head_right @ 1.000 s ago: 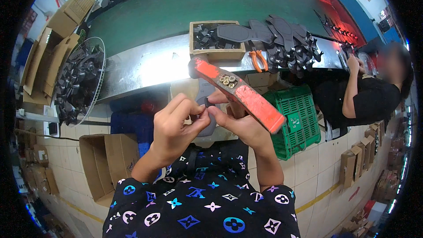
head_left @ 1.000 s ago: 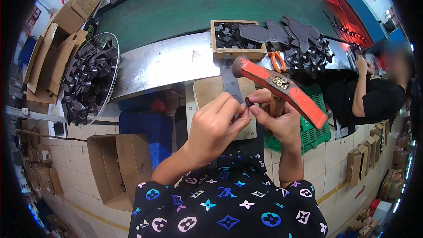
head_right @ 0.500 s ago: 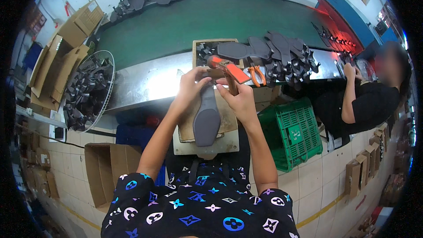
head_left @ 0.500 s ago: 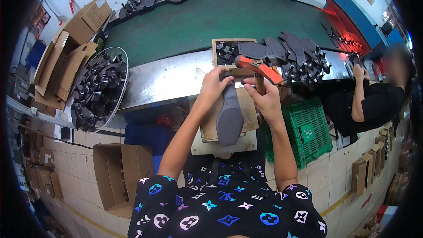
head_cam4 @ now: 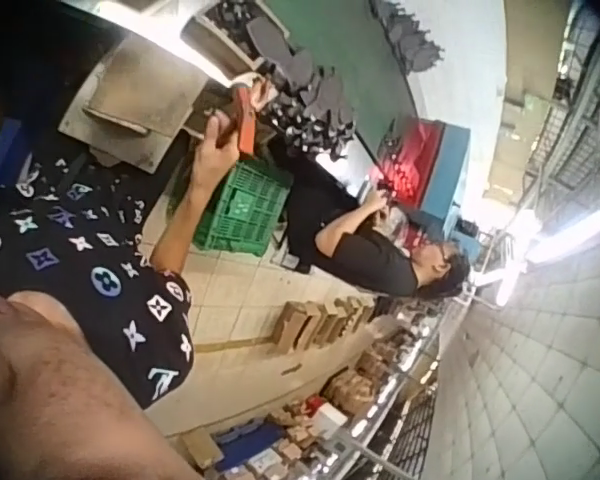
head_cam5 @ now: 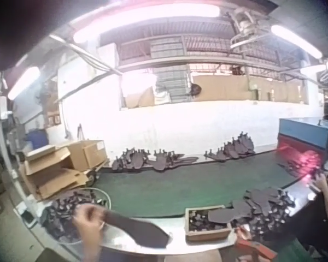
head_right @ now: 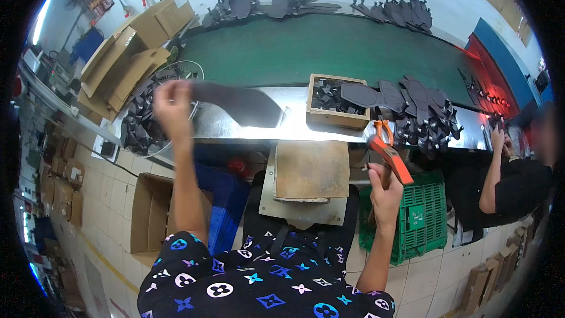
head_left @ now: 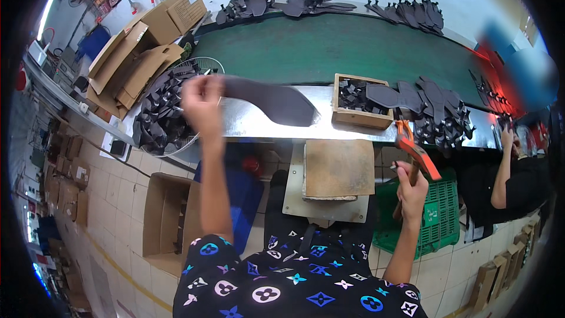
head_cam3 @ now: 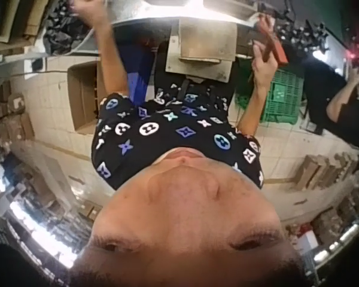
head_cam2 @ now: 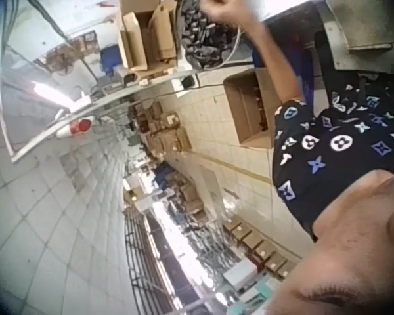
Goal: The recorder is assembling shoe components, specifically attaching and securing a heel-like structure onto a shoe upper using a hammer and possibly small nails or staples.
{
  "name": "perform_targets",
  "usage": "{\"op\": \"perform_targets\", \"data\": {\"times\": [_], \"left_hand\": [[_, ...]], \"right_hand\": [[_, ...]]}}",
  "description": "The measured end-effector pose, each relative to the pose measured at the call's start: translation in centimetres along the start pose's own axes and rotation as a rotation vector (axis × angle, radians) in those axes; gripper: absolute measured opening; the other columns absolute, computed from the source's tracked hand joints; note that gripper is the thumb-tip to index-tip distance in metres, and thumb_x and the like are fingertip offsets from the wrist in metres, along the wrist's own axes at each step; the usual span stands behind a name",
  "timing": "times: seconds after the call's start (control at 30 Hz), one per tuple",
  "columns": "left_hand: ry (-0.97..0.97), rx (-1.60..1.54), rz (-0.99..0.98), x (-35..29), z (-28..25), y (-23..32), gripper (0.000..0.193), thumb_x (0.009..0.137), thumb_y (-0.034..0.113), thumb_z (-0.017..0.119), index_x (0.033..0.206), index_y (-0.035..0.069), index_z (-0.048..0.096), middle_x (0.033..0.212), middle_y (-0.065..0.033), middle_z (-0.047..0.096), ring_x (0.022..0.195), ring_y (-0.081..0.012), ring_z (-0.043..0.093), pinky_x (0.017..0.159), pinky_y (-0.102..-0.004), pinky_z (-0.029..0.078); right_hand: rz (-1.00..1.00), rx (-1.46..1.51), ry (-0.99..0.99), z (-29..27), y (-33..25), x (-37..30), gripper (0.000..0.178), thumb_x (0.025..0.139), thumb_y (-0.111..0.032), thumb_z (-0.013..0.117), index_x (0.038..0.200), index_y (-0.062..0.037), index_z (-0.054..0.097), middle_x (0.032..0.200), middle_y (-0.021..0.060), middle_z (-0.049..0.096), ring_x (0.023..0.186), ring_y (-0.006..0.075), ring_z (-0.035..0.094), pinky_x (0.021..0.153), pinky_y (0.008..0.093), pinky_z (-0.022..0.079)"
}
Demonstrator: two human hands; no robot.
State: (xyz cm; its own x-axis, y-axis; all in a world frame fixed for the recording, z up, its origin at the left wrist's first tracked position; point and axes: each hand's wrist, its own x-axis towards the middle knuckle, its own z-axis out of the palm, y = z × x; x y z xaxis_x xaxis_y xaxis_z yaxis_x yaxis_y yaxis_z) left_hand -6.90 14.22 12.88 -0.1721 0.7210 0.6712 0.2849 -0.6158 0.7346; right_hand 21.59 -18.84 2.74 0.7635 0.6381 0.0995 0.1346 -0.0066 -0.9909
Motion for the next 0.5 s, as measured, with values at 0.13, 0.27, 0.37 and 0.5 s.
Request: {"op": "perform_targets", "data": {"times": [0.13, 0.27, 0.37, 0.5], "left_hand": [[0.393, 0.829, 0.376, 13.0, -11.0, -10.4, 0.039, 0.083, 0.033, 0.077, 0.093, -0.003, 0.066, 0.09, -0.0182, 0.066, 0.08, -0.0337, 0.062, 0.078, -0.042, 0.05], [0.049, 1.24, -0.107, 15.7, -14.1, -13.8, 0.048, 0.086, 0.044, 0.069, 0.099, -0.002, 0.07, 0.106, -0.0269, 0.068, 0.094, -0.0407, 0.067, 0.079, -0.0532, 0.052], [0.006, 1.319, 0.012, 10.7, -4.0, -8.3, 0.051, 0.088, 0.043, 0.065, 0.109, -0.002, 0.065, 0.114, -0.0239, 0.066, 0.099, -0.0406, 0.066, 0.081, -0.0543, 0.052], [-0.609, 0.432, 0.419, -0.5, 15.0, 1.0, 0.037, 0.087, 0.026, 0.069, 0.113, -0.001, 0.067, 0.117, -0.0209, 0.066, 0.113, -0.0344, 0.06, 0.097, -0.0412, 0.046]], "right_hand": [[0.13, 0.063, 0.087, -2.3, 0.8, -2.3, 0.021, 0.096, -0.015, 0.065, 0.107, 0.0028, 0.066, 0.061, -0.0046, 0.051, 0.041, 0.0008, 0.038, 0.037, 0.0198, 0.027], [0.144, 0.151, 0.215, -4.2, 2.7, -4.4, 0.023, 0.095, -0.017, 0.066, 0.107, 0.0027, 0.065, 0.059, -0.0058, 0.047, 0.041, 0.001, 0.038, 0.037, 0.0197, 0.028], [0.191, 0.189, 0.269, -5.7, 3.6, -6.5, 0.023, 0.095, -0.017, 0.066, 0.107, 0.0025, 0.065, 0.06, -0.0058, 0.047, 0.041, 0.0012, 0.038, 0.038, 0.0198, 0.029], [0.237, 0.215, 0.367, -8.3, 5.2, -9.4, 0.025, 0.095, -0.018, 0.067, 0.106, 0.0035, 0.063, 0.061, -0.0056, 0.047, 0.041, 0.0012, 0.038, 0.037, 0.0201, 0.03]]}}
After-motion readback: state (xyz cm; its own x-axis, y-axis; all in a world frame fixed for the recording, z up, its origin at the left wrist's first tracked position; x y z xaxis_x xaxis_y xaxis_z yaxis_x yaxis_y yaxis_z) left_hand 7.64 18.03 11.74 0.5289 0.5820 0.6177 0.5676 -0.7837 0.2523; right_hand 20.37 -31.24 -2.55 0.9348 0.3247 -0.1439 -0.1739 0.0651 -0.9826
